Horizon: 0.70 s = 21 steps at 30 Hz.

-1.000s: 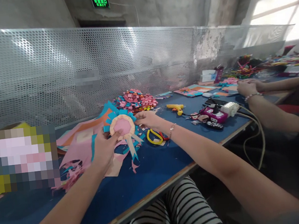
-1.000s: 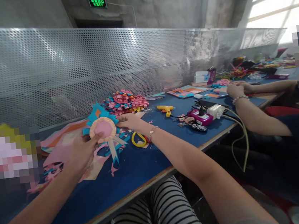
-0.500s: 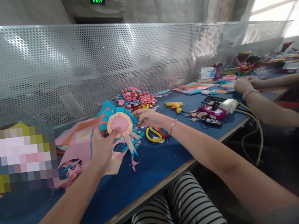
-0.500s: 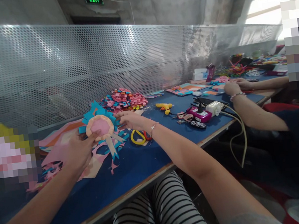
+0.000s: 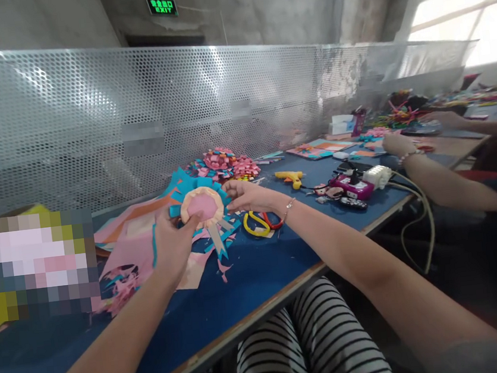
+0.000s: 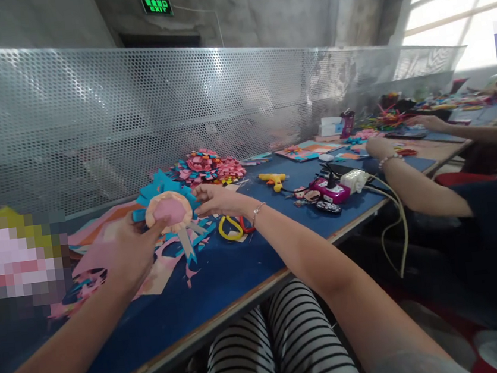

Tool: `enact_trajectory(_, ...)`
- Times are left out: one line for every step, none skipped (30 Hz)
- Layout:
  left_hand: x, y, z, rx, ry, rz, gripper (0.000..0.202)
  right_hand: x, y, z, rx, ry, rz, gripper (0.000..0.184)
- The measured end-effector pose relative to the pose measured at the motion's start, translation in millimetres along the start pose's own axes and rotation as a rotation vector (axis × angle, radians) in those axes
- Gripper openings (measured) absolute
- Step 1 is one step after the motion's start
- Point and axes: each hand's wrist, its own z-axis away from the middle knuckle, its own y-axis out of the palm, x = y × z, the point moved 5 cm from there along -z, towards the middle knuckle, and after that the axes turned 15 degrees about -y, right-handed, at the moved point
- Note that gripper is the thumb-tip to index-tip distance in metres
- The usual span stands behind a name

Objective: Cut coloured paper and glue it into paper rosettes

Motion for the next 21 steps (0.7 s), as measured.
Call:
enact_trajectory(-2, -0.2, 1, -0.020, 0.037, -0.033, 0.027, -1, 0, -1, -0.011, -0.018, 0.039, 0.041)
enact_trajectory(-4, -0.6, 3, -0.046, 0.086, -0.072, 0.026, -1, -1, -3, -0.022, -0.041, 0.083, 0.041)
enact_trajectory(-6, -0.9, 5, -0.072, 0.135, -0.111, 0.025, -2, -2, -4, -0.031, -0.069, 0.130, 0.041)
enact_trajectory(-8, -1.3, 7, -0.091, 0.177, -0.136, 0.023, -2, -3, -6, -0.034, -0.101, 0.177, 0.040)
enact_trajectory(-9, -2.3, 8, -0.113, 0.222, -0.153, 0.021, -2, -3, -7, -0.031, -0.138, 0.217, 0.038)
enact_trajectory(-11, -3.5, 10, -0.132, 0.276, -0.171, 0.019, 0, -3, -7, -0.023, -0.182, 0.256, 0.036)
enact_trajectory(-14, -4.6, 12, -0.140, 0.350, -0.191, 0.015, 3, -3, -7, -0.008, -0.235, 0.295, 0.033)
enact_trajectory(-18, -5.3, 14, -0.132, 0.448, -0.215, 0.012, 7, -2, -7, 0.012, -0.294, 0.336, 0.030)
enact_trajectory(-22, -5.7, 17, -0.113, 0.564, -0.242, 0.009, 12, -1, -6, 0.033, -0.358, 0.382, 0.026)
enact_trajectory(-26, -6.1, 20, -0.086, 0.685, -0.273, 0.007, 17, 1, -4, 0.054, -0.419, 0.442, 0.023)
enact_trajectory(-28, -6.4, 23, -0.059, 0.794, -0.311, 0.007, 22, 2, -2, 0.076, -0.472, 0.515, 0.020)
enact_trajectory(-30, -7.2, 24, -0.041, 0.876, -0.350, 0.009, 27, 4, 0, 0.099, -0.513, 0.592, 0.017)
enact_trajectory(-31, -8.7, 25, -0.041, 0.929, -0.384, 0.011, 30, 7, 1, 0.125, -0.545, 0.668, 0.014)
enact_trajectory(-31, -10.5, 25, -0.051, 0.957, -0.411, 0.013, 33, 9, 2, 0.153, -0.570, 0.741, 0.012)
enact_trajectory(-31, -12.0, 24, -0.063, 0.969, -0.435, 0.015, 35, 11, 3, 0.184, -0.591, 0.805, 0.012)
enact_trajectory(-30, -13.0, 23, -0.074, 0.975, -0.457, 0.016, 35, 13, 3, 0.218, -0.612, 0.854, 0.012)
enact_trajectory(-30, -13.7, 23, -0.084, 0.983, -0.476, 0.017, 36, 15, 4, 0.251, -0.637, 0.894, 0.013)
enact_trajectory(-29, -13.7, 23, -0.090, 0.994, -0.493, 0.017, 35, 17, 4, 0.286, -0.662, 0.931, 0.014)
enact_trajectory(-29, -13.2, 23, -0.090, 1.007, -0.511, 0.017, 35, 19, 5, 0.316, -0.692, 0.965, 0.016)
enact_trajectory(-28, -12.6, 24, -0.089, 1.017, -0.528, 0.017, 34, 20, 6, 0.338, -0.724, 0.994, 0.017)
enact_trajectory(-28, -12.0, 24, -0.088, 1.024, -0.539, 0.017, 33, 22, 7, 0.358, -0.755, 1.018, 0.018)
